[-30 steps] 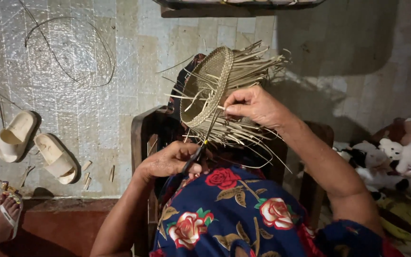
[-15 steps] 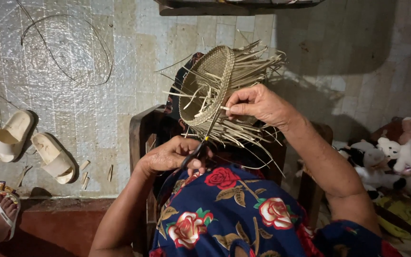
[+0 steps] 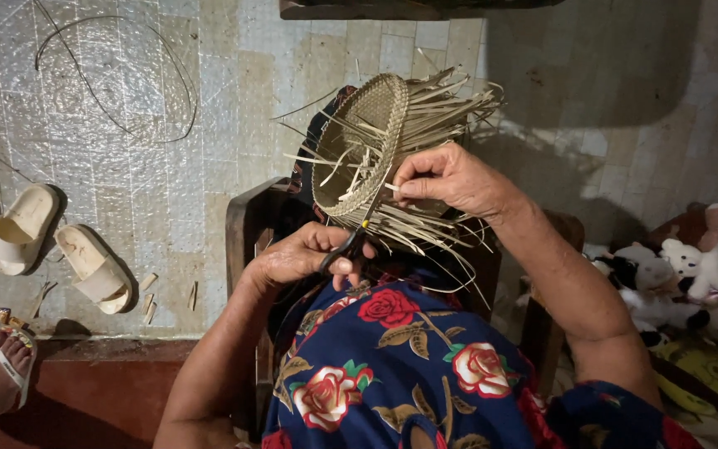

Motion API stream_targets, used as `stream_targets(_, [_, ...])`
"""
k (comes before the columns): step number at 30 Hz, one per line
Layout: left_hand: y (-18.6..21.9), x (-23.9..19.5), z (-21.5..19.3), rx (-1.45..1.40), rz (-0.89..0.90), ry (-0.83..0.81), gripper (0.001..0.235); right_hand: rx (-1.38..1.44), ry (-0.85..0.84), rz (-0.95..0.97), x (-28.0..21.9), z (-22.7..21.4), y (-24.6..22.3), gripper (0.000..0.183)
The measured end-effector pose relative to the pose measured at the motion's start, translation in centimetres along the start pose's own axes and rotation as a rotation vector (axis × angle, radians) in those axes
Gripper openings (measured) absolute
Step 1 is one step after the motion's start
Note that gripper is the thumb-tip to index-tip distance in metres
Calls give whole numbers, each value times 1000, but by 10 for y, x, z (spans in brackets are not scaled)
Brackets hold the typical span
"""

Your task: The person trims the protruding edges of a woven basket using scissors. They hold the basket steady with one hand while cutting the excess material around the rim with the other hand.

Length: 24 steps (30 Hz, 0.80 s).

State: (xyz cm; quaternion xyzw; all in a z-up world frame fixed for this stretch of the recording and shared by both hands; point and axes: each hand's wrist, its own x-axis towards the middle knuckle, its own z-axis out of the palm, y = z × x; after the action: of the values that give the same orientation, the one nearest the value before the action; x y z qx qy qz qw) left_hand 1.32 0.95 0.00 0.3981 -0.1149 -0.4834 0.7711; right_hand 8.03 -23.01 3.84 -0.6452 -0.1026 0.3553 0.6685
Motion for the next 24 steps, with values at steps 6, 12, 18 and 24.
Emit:
stream_targets(6, [-6, 3, -4, -71, 31, -20, 26, -20, -27, -1, 2, -1, -2, 5])
stream_targets(12, [3, 7, -1, -98, 78, -21, 25, -38, -57, -45, 5, -4, 0, 5])
stream_targets(18, [9, 8, 1, -84, 75, 35, 20, -4, -65, -38, 3, -6, 2, 4])
stream_targets(24, [34, -12, 7, 43, 118, 150, 22, 51, -65, -24, 4, -5, 2, 3])
